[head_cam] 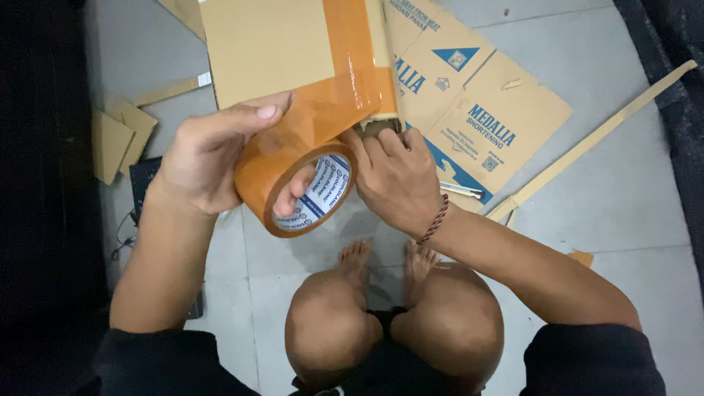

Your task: The person sits on the floor and seals a cardboard box by wrapping orange packing tape around it. They pull tape from the roll, press it along the box edges and flaps, rotate the box to tape different sides, and cut the tape using a utility knife.

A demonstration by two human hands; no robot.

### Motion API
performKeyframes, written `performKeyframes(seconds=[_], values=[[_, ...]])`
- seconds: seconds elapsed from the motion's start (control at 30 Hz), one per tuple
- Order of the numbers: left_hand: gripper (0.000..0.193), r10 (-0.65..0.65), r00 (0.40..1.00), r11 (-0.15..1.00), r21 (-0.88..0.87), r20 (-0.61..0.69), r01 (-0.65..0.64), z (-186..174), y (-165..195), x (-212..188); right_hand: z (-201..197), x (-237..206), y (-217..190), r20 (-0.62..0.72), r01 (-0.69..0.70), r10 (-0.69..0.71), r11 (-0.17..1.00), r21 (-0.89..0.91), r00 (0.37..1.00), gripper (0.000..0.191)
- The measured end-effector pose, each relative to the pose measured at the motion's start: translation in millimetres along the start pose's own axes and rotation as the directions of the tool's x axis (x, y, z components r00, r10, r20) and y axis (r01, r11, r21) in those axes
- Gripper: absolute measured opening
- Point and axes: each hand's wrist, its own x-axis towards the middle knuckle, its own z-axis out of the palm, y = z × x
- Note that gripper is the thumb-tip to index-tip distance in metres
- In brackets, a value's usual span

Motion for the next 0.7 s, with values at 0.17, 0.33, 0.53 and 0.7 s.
performKeyframes(seconds=[0.17, 0.33, 0.53, 0.7], values=[[0.035, 0.035, 0.998, 0.998, 0.056, -0.055, -0.032, -2.5, 1.4, 0.6, -5.5, 3.9, -0.7, 0.032, 0.006, -0.004, 0.999, -0.038, 0.999, 0.041], [0.038, -0.001, 1.0, 0.988, 0.157, 0.02, -0.002, -5.5, 6.9, 0.7, -9.0, 5.1, -17.8, 0.058, -0.015, 0.029, 0.974, -0.227, 0.998, 0.042], [0.046, -0.08, 0.995, 0.987, 0.143, 0.055, 0.071, -5.0, 13.1, 0.9, -2.2, -21.4, -31.8, 0.2, -0.015, 0.063, 0.972, -0.234, 0.978, 0.043], [0.055, -0.13, 0.989, 0.967, 0.228, 0.074, 0.111, -0.6, 15.3, 4.9, 20.6, -36.3, -37.1, 0.311, 0.007, 0.029, 0.994, -0.113, 0.95, 0.038]])
